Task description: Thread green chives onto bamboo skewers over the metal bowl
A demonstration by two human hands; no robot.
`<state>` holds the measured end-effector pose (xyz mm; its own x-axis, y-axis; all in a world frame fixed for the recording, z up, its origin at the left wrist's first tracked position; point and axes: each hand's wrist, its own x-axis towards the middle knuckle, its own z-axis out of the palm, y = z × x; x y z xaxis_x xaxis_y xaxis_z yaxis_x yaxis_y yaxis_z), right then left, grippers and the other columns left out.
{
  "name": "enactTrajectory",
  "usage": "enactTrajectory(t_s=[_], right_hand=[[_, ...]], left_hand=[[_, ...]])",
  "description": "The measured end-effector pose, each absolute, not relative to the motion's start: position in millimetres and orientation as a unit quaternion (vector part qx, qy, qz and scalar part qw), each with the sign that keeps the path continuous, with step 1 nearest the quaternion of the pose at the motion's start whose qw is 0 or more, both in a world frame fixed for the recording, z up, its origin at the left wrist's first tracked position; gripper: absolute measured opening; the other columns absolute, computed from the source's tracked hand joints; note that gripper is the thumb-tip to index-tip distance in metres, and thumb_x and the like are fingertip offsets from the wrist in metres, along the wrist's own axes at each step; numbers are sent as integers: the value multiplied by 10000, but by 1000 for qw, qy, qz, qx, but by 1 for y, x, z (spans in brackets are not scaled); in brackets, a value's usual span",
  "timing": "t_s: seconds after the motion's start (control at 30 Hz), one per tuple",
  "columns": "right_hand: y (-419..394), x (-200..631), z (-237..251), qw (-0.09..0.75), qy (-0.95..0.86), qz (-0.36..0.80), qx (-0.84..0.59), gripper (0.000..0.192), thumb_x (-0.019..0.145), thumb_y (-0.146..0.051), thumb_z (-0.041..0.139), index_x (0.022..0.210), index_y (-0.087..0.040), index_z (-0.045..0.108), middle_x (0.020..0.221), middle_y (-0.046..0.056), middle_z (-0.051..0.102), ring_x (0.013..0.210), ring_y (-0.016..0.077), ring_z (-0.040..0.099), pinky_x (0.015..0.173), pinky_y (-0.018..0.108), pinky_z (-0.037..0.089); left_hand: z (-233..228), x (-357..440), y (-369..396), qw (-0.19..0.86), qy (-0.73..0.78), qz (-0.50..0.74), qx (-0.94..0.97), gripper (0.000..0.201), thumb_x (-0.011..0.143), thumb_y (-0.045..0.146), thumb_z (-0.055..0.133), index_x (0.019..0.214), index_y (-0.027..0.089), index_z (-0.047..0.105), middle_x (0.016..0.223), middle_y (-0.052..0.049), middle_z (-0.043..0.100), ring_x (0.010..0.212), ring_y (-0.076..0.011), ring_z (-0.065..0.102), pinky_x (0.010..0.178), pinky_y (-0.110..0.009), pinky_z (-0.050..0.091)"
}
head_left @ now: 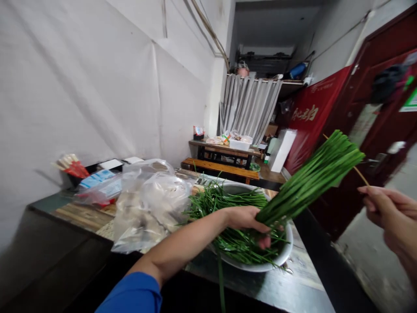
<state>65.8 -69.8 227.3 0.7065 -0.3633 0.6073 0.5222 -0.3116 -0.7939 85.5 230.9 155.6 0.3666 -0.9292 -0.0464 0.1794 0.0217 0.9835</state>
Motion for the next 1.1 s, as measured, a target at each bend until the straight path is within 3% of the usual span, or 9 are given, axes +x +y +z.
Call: enactTrajectory(t_s=[0.17,0.3,0.47,0.57,0.67,0.73,0.9,1.1], right_hand=[[-73,72,208,625,-43,-336,-704,278,719,-417,622,817,-159,655,493,-44,416,353,58,291,312,204,163],[-73,88,198,604,-46,-363,-708,322,728,-445,587,812,-141,649,482,-52,412,352,59,298,318,190,176],[-60,95,207,577,-77,-382,-718,343,757,-454,540,813,-131,642,482,-50,413,374,68,316,339,189,212],[-53,93,210,564,-96,-380,-727,329,777,-436,525,823,-133,644,485,-50,410,388,72,312,351,194,215],[-47,89,210,550,-117,-372,-738,315,784,-419,525,831,-135,653,490,-46,416,410,81,333,370,201,233],[-43,86,212,543,-128,-366,-745,305,787,-409,528,834,-137,657,494,-44,421,424,86,346,381,204,246],[-33,74,225,535,-147,-358,-751,275,786,-398,543,824,-152,659,501,-45,433,436,82,357,390,198,252],[-22,51,238,622,-180,-296,-702,274,778,-403,572,849,-146,632,480,-59,389,380,68,278,351,199,154]], left_hand=[[160,99,262,651,-259,-345,624,381,650,371,688,893,102,568,664,-40,638,551,-107,586,554,-216,452],[158,94,269,610,-258,-311,682,391,681,400,639,934,115,549,711,-50,651,581,-122,593,591,-240,451],[149,91,280,410,-280,-265,827,517,657,465,612,1034,115,565,790,-64,670,721,-203,615,658,-285,449],[155,98,289,299,-269,-143,904,620,622,503,615,1103,116,568,1019,-107,639,926,-266,584,777,-308,428],[174,105,290,271,-237,-20,933,644,657,548,554,1124,105,568,1168,-138,560,1080,-288,507,907,-329,366],[188,106,285,279,-224,37,933,711,637,560,571,1182,105,524,1238,-147,503,1145,-293,453,960,-344,324],[205,105,261,384,-234,127,884,1086,510,513,709,1384,149,177,1392,-159,283,1269,-300,278,1027,-381,221],[211,100,252,587,-310,49,747,1195,433,363,800,1393,180,112,1369,-172,314,1268,-301,270,1033,-390,196]])
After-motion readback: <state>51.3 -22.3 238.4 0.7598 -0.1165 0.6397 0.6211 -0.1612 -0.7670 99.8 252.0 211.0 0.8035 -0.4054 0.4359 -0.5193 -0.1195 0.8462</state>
